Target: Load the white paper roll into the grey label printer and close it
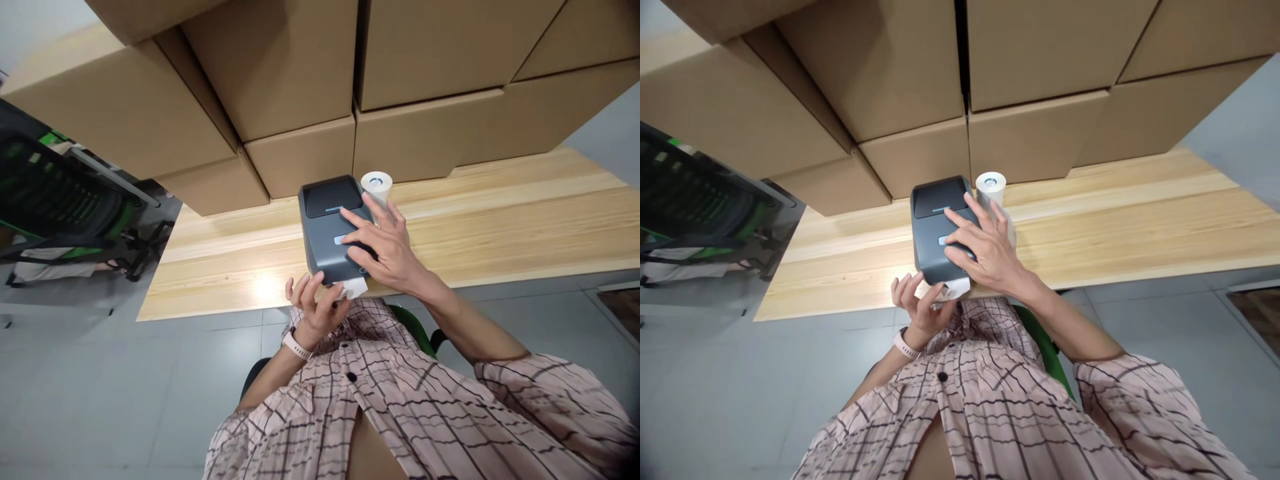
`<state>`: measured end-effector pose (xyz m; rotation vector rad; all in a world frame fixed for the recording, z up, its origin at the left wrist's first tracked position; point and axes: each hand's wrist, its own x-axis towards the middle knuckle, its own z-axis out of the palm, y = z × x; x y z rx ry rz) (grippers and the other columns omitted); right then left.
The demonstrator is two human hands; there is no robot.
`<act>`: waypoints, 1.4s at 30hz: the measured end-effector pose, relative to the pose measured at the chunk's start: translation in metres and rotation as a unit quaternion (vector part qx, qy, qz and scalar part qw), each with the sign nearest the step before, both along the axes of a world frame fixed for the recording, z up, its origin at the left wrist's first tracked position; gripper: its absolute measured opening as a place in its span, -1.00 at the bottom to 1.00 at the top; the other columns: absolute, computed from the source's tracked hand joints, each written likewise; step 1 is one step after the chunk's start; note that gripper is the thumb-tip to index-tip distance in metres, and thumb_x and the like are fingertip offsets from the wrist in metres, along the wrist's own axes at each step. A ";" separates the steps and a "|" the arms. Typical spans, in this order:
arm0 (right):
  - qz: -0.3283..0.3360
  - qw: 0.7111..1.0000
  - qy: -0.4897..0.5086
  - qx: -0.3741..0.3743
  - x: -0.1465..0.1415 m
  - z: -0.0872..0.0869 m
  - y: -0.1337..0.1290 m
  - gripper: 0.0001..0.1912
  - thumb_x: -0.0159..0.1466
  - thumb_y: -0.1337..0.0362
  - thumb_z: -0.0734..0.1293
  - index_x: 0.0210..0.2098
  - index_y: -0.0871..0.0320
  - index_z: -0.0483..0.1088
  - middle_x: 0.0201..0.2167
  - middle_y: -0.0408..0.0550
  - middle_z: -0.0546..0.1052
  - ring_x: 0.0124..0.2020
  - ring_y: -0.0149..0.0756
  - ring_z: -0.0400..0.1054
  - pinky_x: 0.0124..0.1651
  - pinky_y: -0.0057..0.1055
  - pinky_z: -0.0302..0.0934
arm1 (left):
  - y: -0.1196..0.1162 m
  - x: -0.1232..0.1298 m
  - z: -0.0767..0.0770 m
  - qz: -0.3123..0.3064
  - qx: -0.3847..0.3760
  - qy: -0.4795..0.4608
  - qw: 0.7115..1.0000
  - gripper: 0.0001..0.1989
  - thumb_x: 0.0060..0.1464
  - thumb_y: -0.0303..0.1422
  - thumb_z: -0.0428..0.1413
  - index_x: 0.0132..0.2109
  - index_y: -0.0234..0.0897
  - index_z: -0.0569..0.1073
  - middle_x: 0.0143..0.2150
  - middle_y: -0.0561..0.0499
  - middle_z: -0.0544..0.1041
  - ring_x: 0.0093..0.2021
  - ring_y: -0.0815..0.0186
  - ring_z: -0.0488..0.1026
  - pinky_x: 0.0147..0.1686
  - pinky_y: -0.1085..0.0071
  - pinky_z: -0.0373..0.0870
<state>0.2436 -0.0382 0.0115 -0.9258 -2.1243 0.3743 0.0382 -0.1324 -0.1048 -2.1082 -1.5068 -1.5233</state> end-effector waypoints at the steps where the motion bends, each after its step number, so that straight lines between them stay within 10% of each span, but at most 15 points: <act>1: 0.010 1.000 0.015 -0.009 0.003 0.000 -0.001 -0.66 0.54 -0.02 0.22 0.05 -0.08 0.58 0.51 -0.11 0.39 0.66 0.13 -0.04 0.61 0.45 -0.28 | -0.001 -0.002 0.003 0.004 0.034 0.000 0.999 -0.68 0.23 -0.08 0.29 0.09 0.02 0.58 0.19 -0.15 0.53 0.37 -0.10 0.29 0.52 -0.23 -0.08; 6: 0.082 0.990 0.117 -0.007 0.020 0.013 0.006 -0.41 0.55 -0.23 0.13 0.47 -0.25 0.27 0.64 -0.14 0.12 0.67 0.02 -0.06 0.63 0.29 -0.11 | 0.013 -0.013 0.035 0.022 0.085 -0.096 0.991 -0.62 0.43 -0.20 0.01 0.29 -0.08 0.45 0.34 -0.19 0.45 0.40 0.00 0.36 0.41 -0.14 0.27; 12: 0.081 0.985 0.150 0.031 0.002 0.057 0.060 -0.23 0.49 -0.41 0.05 0.47 -0.16 0.27 0.62 -0.07 0.17 0.64 0.09 -0.01 0.62 0.27 -0.08 | 0.080 -0.032 0.070 -0.024 -0.172 -0.355 0.919 -0.66 0.30 -0.17 0.21 0.14 -0.16 0.53 0.25 -0.20 0.56 0.27 0.05 0.52 0.30 0.00 0.44; 18: 0.034 0.961 0.272 -0.026 -0.031 0.104 0.150 -0.21 0.48 -0.44 0.02 0.39 -0.10 0.34 0.41 -0.07 0.47 0.33 -0.07 0.47 0.38 -0.09 0.37 | 0.123 -0.035 0.073 -0.117 -0.313 -0.371 0.866 -0.12 0.06 -0.02 0.43 0.44 -0.02 0.32 0.57 -0.24 0.27 0.57 -0.14 0.22 0.39 -0.10 0.38; 25: -0.002 0.947 0.291 -0.136 -0.046 0.133 0.213 -0.30 0.55 -0.31 0.05 0.24 0.10 0.42 -0.06 -0.10 0.68 0.02 -0.20 0.61 0.16 -0.23 0.50 | 0.125 -0.026 0.066 -0.169 -0.308 -0.349 0.869 -0.11 0.17 -0.03 0.38 0.53 -0.02 0.22 0.52 -0.24 0.36 0.49 -0.05 0.36 0.40 -0.08 0.40; 30: -0.001 0.954 0.239 0.183 -0.026 0.110 0.147 -0.80 0.55 0.02 0.29 -0.01 -0.04 0.47 0.11 -0.06 0.60 0.11 -0.16 0.48 0.30 -0.12 0.35 | 0.125 -0.031 0.066 -0.169 -0.309 -0.349 0.868 -0.14 0.16 -0.09 0.38 0.51 -0.03 0.25 0.52 -0.25 0.38 0.45 -0.05 0.40 0.34 -0.06 0.46; 33: 0.135 0.988 -0.001 0.080 -0.012 0.079 0.110 -0.76 0.54 0.08 0.23 -0.17 -0.01 0.45 -0.23 -0.05 0.64 -0.21 -0.12 0.50 0.02 -0.06 0.40 | 0.127 -0.031 0.067 -0.163 -0.315 -0.340 0.871 -0.16 0.19 -0.14 0.35 0.52 -0.06 0.23 0.53 -0.25 0.35 0.44 -0.03 0.42 0.34 -0.04 0.47; 36: 0.218 0.954 -0.201 -0.036 -0.010 0.050 0.102 -0.71 0.54 0.14 0.11 -0.17 0.01 0.41 -0.34 -0.07 0.60 -0.29 -0.11 0.47 0.22 0.10 0.31 | 0.129 -0.030 0.069 -0.153 -0.312 -0.334 0.876 -0.17 0.17 -0.21 0.34 0.51 -0.08 0.25 0.50 -0.26 0.41 0.38 -0.02 0.48 0.31 -0.04 0.49; 42: 0.288 0.908 -0.287 -0.103 -0.023 0.035 0.116 -0.81 0.50 0.19 0.17 -0.10 0.03 0.40 -0.31 -0.04 0.58 -0.23 -0.09 0.46 0.13 0.01 0.35 | 0.130 -0.033 0.074 -0.129 -0.316 -0.286 0.895 -0.22 0.15 -0.28 0.30 0.49 -0.13 0.33 0.39 -0.24 0.54 0.23 -0.05 0.61 0.24 -0.07 0.55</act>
